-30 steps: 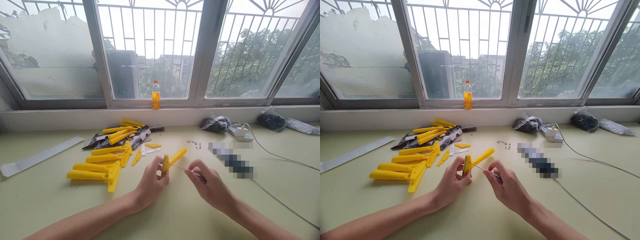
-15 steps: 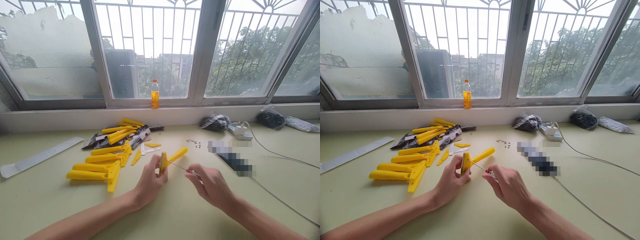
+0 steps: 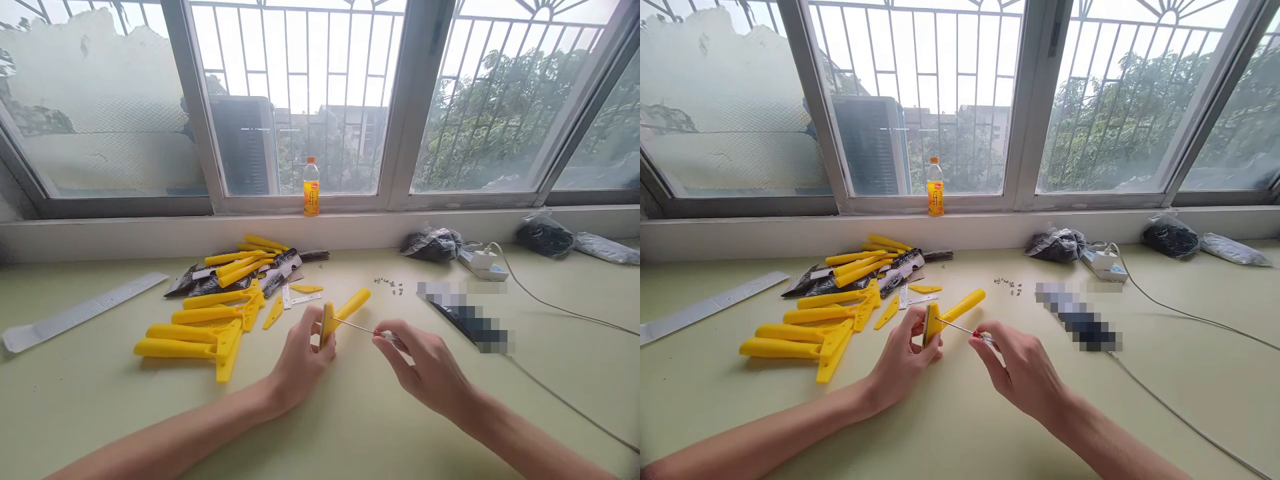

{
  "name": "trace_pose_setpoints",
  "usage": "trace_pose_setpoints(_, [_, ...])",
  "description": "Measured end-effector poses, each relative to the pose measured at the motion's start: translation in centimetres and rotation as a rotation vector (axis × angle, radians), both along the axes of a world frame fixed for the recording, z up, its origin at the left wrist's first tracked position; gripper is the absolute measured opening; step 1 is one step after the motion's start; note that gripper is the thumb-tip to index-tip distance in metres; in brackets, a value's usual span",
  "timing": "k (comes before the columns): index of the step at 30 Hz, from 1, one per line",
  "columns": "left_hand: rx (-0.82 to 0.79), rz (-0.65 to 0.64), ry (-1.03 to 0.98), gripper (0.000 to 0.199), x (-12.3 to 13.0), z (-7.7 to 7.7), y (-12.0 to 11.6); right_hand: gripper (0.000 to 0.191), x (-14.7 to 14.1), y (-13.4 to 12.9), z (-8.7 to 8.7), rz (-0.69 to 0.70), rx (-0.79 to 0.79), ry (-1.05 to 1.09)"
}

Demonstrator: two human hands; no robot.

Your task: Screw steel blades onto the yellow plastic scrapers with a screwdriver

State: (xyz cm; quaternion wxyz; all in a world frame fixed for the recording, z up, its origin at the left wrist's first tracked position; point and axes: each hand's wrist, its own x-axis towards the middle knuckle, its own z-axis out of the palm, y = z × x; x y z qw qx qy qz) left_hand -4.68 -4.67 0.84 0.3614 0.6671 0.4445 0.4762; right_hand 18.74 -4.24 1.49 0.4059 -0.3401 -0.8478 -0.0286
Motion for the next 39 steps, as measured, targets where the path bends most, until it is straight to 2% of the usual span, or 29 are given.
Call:
trace_pose_setpoints(3, [0.001, 0.002, -0.001, 0.018, 0.01, -0.01, -0.02, 0.004, 0.07, -0.15, 0.19, 0.018, -0.05, -0.011])
trace_pose_setpoints(8, [0.013, -0.006, 0.006, 0.018, 0.01, 0.08, -0.08, 0.018, 0.21, 0.04, 0.14, 0.047, 0.039, -0.05])
trace_pose_setpoints(12, [0.013, 0.008, -0.01, 0.019, 0.05, 0.1, 0.0, 0.007, -0.09, -0.29, 0.43, 0.041, -0.062, -0.058])
trace_pose_setpoints(15, [0.009, 0.014, -0.018, 0.019, 0.07, 0.07, 0.04, 0.006, -0.22, -0.33, 0.41, 0.021, -0.088, -0.077])
trace_pose_setpoints(18, [0.004, 0.003, -0.01, 0.018, 0.05, 0.08, 0.01, 0.025, -0.14, -0.03, 0.06, 0.02, 0.001, -0.108])
trace_pose_setpoints(20, [0.004, 0.001, -0.005, 0.018, 0.03, 0.11, -0.02, 0.03, -0.13, 0.11, -0.13, 0.015, 0.058, -0.117])
trace_pose_setpoints(23, [0.005, 0.004, -0.004, 0.019, -0.01, 0.15, -0.03, 0.015, -0.24, 0.01, -0.14, 0.021, -0.004, -0.084])
trace_pose_setpoints(26, [0.003, 0.004, 0.002, 0.019, 0.0, 0.14, -0.03, 0.012, -0.25, -0.16, -0.05, 0.074, -0.077, -0.063])
trace_pose_setpoints(29, [0.007, -0.001, 0.021, 0.018, 0.06, 0.1, -0.07, 0.004, 0.0, -0.09, -0.13, 0.119, 0.01, -0.051])
trace_pose_setpoints(33, [0.017, -0.015, 0.035, 0.017, 0.13, 0.03, -0.13, 0.004, 0.0, 0.05, -0.2, 0.077, 0.108, 0.018])
trace_pose_setpoints(39, [0.007, 0.006, -0.006, 0.019, 0.05, 0.09, 0.07, 0.014, -0.73, -0.62, -0.29, 0.062, -0.151, -0.019])
